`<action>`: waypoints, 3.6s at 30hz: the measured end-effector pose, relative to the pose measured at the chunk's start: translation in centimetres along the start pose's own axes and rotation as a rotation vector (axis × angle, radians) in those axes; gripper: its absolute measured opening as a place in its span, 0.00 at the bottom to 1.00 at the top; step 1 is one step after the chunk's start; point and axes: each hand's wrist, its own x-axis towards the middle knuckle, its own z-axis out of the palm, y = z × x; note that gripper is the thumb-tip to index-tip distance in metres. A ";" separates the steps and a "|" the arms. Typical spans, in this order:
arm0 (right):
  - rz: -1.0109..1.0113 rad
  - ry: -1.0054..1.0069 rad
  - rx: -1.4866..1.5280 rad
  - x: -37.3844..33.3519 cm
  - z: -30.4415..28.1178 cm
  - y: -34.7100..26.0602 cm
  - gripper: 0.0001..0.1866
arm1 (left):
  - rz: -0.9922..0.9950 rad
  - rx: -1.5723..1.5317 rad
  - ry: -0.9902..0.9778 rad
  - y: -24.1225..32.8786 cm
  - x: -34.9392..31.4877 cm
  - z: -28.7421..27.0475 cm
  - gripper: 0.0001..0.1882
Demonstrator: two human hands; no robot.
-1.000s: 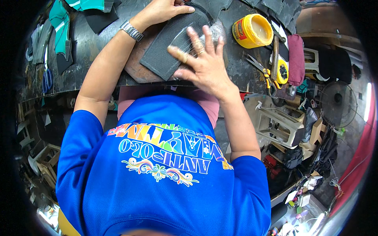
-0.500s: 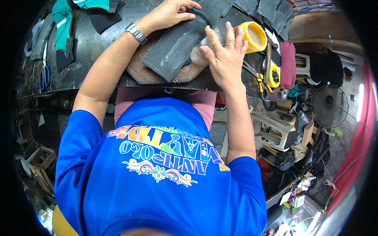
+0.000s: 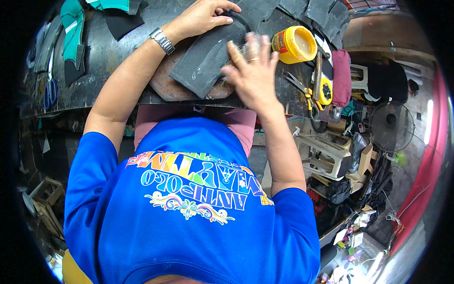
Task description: The person repeatedly rubs small black rubber pieces on a flat surface, then dips fingers into a yellow tub of paste and rubs the paste onto the rubber pieces. The person continues this cycle of rubbing and applying paste throughout the clip.
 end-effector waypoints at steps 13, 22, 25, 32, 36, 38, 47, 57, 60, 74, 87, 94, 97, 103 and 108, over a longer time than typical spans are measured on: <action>0.291 0.285 0.247 -0.3 -9.8 6.6 0.15 | 0.072 -0.583 0.141 1.6 0.8 0.7 0.15; 0.691 -0.271 -0.169 4.3 -10.2 15.7 0.43 | -0.378 -0.654 -0.319 2.1 0.1 -4.2 0.19; 0.572 0.393 0.188 3.4 -10.8 13.5 0.35 | -0.083 -0.751 -0.079 2.0 0.4 -3.0 0.20; 0.379 0.000 -0.253 -0.2 -11.7 5.1 0.22 | -0.029 -0.555 -0.081 -1.0 1.0 -1.0 0.19; 0.099 0.026 0.429 -0.1 -8.1 0.3 0.24 | -0.017 -0.500 -0.082 -1.1 1.0 -1.0 0.20; -0.039 -0.098 0.483 -0.2 -4.9 -1.6 0.25 | -0.072 -0.542 -0.116 -0.8 0.8 -1.4 0.20; -0.129 -0.206 -0.134 -1.1 0.2 -3.6 0.41 | -0.188 -0.640 -0.221 0.7 0.1 -3.0 0.21; -0.148 -0.211 0.290 -2.2 -1.0 -2.8 0.35 | -0.150 -0.573 -0.205 0.3 0.3 -2.8 0.22; -0.060 -0.010 0.737 -1.8 -1.7 -1.3 0.36 | -0.171 -0.581 -0.222 0.4 0.1 -3.0 0.22; -0.128 -0.175 0.195 -4.4 -0.5 -5.9 0.32 | -0.199 -0.564 -0.236 0.8 0.1 -3.1 0.21; 0.547 -0.105 -0.379 2.4 -8.2 13.8 0.42 | -0.197 -0.533 -0.231 0.6 0.1 -3.5 0.21; 0.473 0.394 0.027 3.2 -11.0 13.3 0.32 | -0.121 -0.285 -0.206 -1.1 0.4 -2.9 0.21; 0.565 0.080 -0.417 2.7 -11.5 10.4 0.31 | -0.061 -0.287 -0.203 -1.2 0.5 -2.9 0.22; 0.455 -0.339 -0.200 1.5 -12.2 2.4 0.34 | -0.155 -0.433 -0.267 -0.9 0.1 -3.4 0.23; -0.043 -0.031 0.408 2.5 -6.1 -1.0 0.26 | -0.226 -0.437 -0.313 -0.9 0.2 -3.5 0.23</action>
